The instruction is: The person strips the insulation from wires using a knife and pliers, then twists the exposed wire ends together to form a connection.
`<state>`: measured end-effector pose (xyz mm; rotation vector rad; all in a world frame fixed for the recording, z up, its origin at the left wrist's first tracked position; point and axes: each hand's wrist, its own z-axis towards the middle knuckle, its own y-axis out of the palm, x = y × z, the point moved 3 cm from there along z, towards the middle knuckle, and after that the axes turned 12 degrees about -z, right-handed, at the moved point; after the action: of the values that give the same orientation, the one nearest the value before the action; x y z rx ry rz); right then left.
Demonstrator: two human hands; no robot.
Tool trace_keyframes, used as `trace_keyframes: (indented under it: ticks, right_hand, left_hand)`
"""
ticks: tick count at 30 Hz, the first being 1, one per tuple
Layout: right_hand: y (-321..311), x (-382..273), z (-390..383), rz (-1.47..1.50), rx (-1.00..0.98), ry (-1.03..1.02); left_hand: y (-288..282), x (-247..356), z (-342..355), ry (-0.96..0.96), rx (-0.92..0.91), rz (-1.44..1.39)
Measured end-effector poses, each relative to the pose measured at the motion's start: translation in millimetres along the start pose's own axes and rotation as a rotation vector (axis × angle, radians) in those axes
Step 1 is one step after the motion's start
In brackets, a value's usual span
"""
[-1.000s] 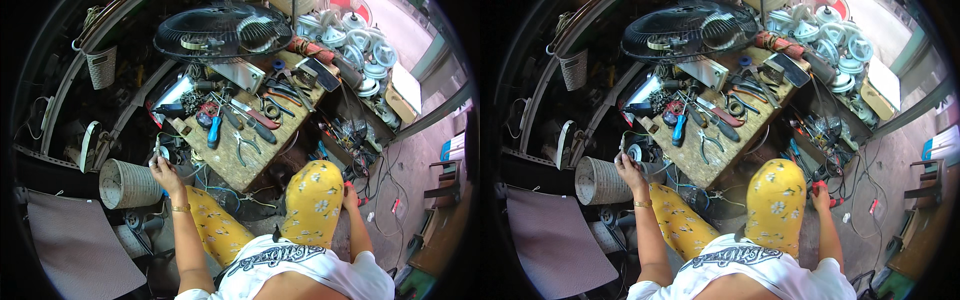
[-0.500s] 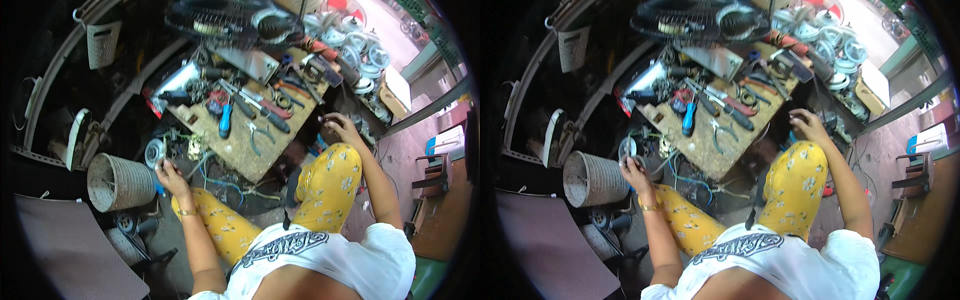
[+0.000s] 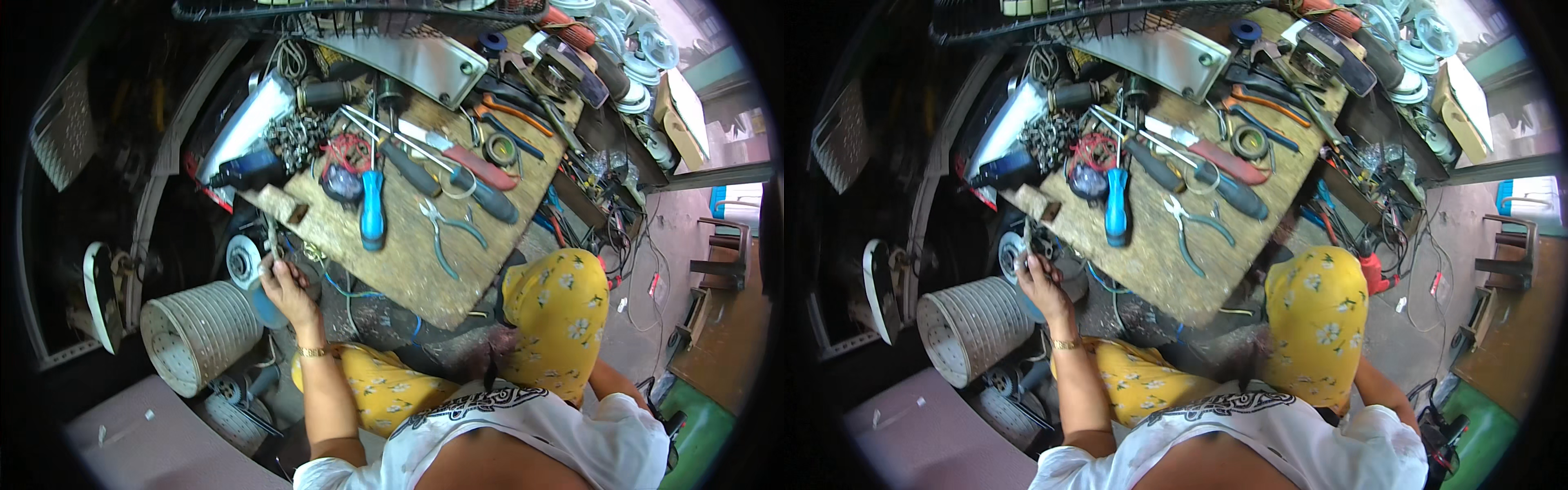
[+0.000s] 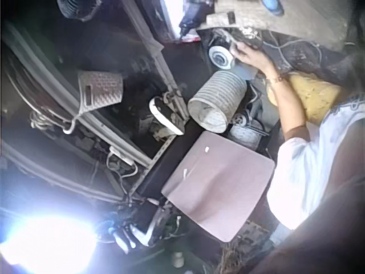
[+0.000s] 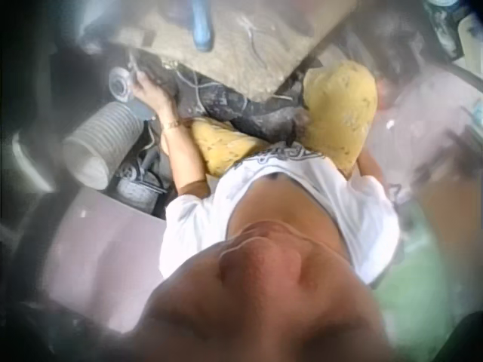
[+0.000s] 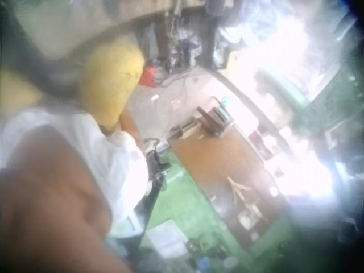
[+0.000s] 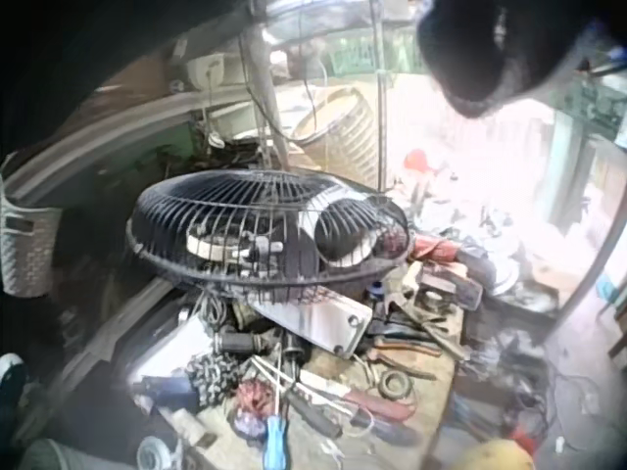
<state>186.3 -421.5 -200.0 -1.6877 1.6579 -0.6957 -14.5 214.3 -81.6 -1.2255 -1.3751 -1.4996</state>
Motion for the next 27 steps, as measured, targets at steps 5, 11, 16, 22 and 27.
trace_keyframes:
  ticks: [5,11,16,22,27]
  right_hand:
    - [-19.1,6.6,-7.2,-0.035,-0.040,0.041]
    - [-37.6,2.5,-4.5,-0.066,-0.099,0.079]
    - [-42.1,-4.6,3.9,-0.056,-0.096,0.086]
    - [-50.7,-23.4,33.5,-0.061,-0.069,0.026]
    - [-53.9,-25.7,40.4,-0.058,-0.044,0.002]
  left_hand:
    - [-0.7,-3.7,21.9,-0.009,0.039,-0.100]
    - [2.5,5.2,35.4,-0.024,0.054,-0.159]
    - [8.5,14.7,41.1,-0.026,0.070,-0.132]
    - [9.6,32.8,31.4,0.066,0.076,-0.077]
    - [27.8,59.7,12.3,0.066,0.044,-0.053]
